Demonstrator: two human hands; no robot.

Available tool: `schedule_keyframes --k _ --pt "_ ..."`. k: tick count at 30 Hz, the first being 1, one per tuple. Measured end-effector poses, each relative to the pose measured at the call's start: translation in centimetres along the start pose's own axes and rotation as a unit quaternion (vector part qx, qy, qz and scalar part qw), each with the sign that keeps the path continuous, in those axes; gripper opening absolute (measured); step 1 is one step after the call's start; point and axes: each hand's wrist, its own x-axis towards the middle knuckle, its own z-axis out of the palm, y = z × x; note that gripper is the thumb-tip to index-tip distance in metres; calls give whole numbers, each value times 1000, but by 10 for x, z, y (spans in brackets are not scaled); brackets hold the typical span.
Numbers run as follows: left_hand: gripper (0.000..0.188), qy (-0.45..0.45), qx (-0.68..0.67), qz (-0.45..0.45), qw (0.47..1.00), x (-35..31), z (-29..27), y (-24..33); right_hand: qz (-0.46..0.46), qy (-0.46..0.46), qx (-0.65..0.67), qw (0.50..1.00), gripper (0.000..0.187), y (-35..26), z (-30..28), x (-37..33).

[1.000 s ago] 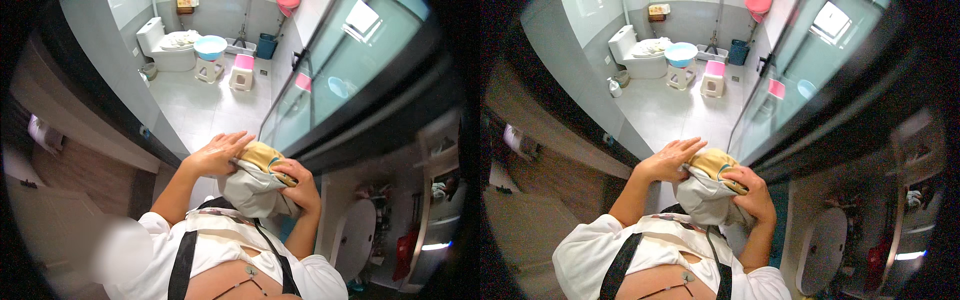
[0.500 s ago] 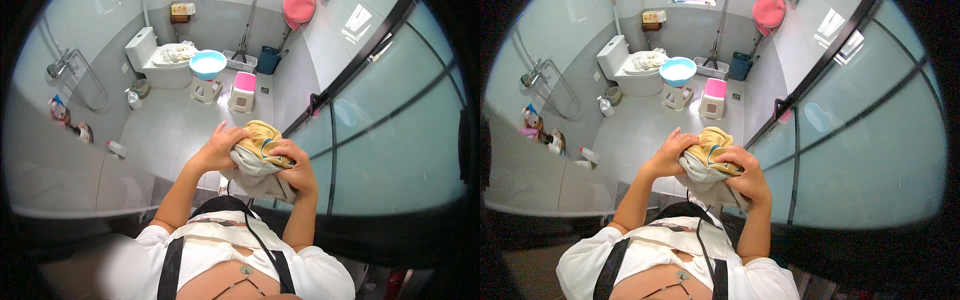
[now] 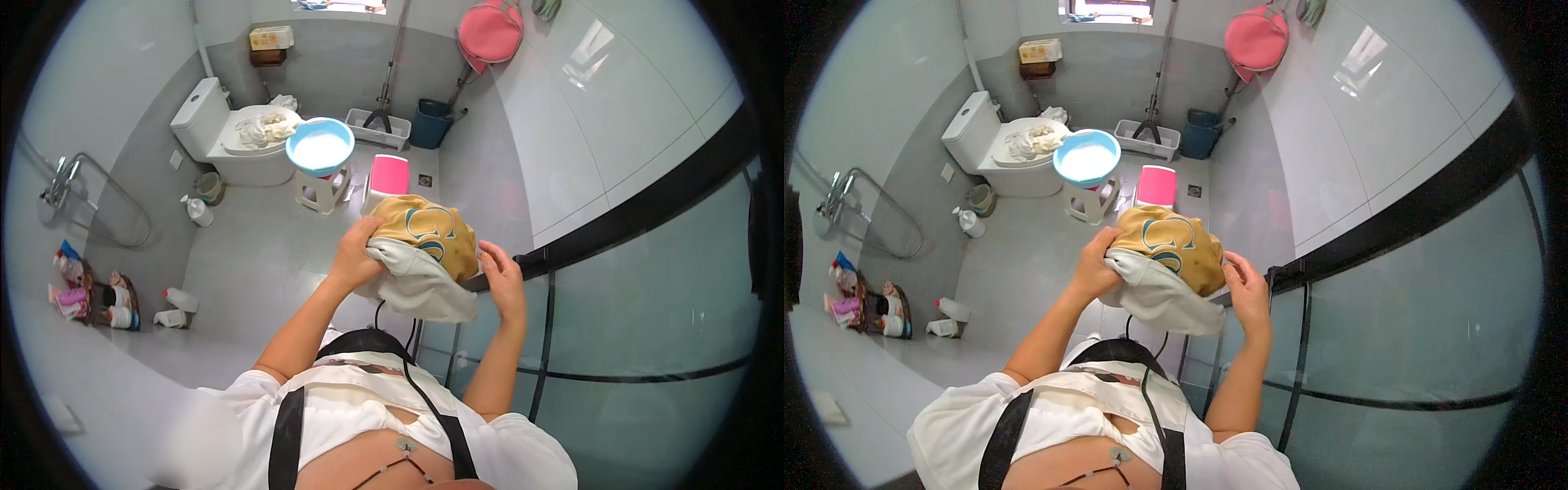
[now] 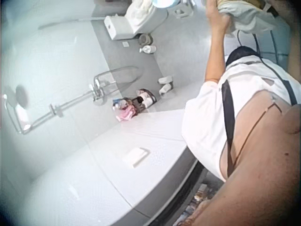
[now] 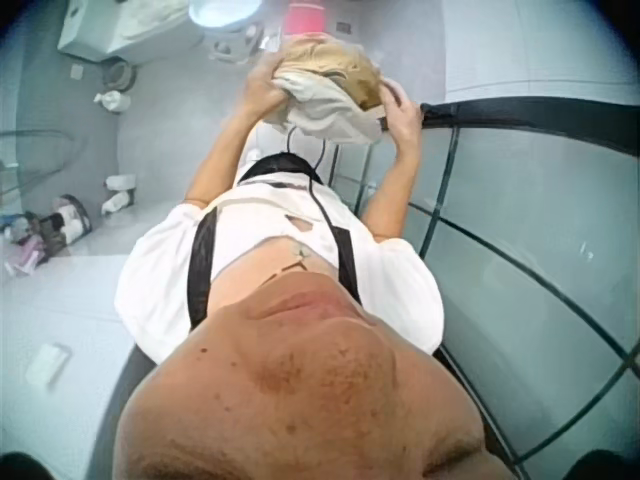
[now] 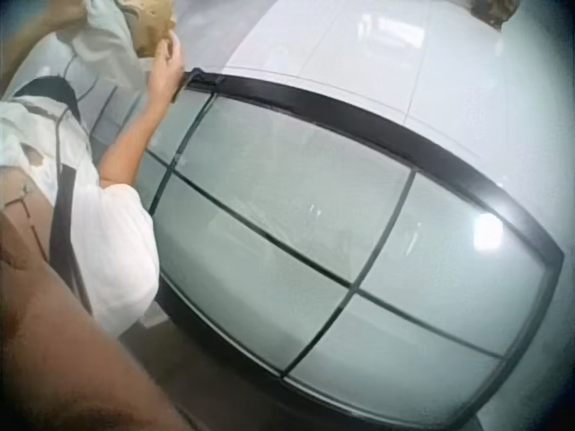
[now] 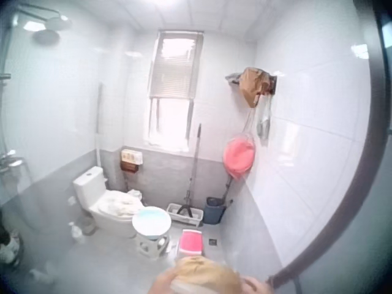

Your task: The person washes several items of clothing in a basin of soapy water by hand. They pick up a white shirt and a grey shirt from the floor, place them into the water, and vigorously scrub and rub the fabric before lifting the wet items to show them.

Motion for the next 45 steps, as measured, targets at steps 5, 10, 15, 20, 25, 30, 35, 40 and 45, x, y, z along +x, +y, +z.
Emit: schedule_keyframes --k 5,10,15,20,25,30,35,40,45 --pt "47 -47 150 88 984 53 6 -21 -3 40 -138 990 30 -20 19 33" --pt "44 -100 178 116 972 105 16 -43 104 124 -331 930 34 -2 24 53" --pt "47 -156 156 156 963 149 51 -65 160 96 -353 917 33 24 20 80" --pt "47 -241 124 181 945 177 104 -83 139 107 -397 901 29 58 0 111" --pt "44 -270 93 210 935 211 164 -88 344 56 -482 804 33 78 -35 142" --pt "46 -339 79 214 913 237 209 -91 474 10 -475 741 39 106 -59 142" --pt "47 -382 33 246 890 269 236 -92 529 -36 -484 696 47 106 -60 143" --pt "49 -446 34 269 853 308 241 -95 602 14 -462 651 44 81 -44 147" --pt "50 -436 24 269 859 349 226 -111 622 34 -455 636 43 56 -28 142"
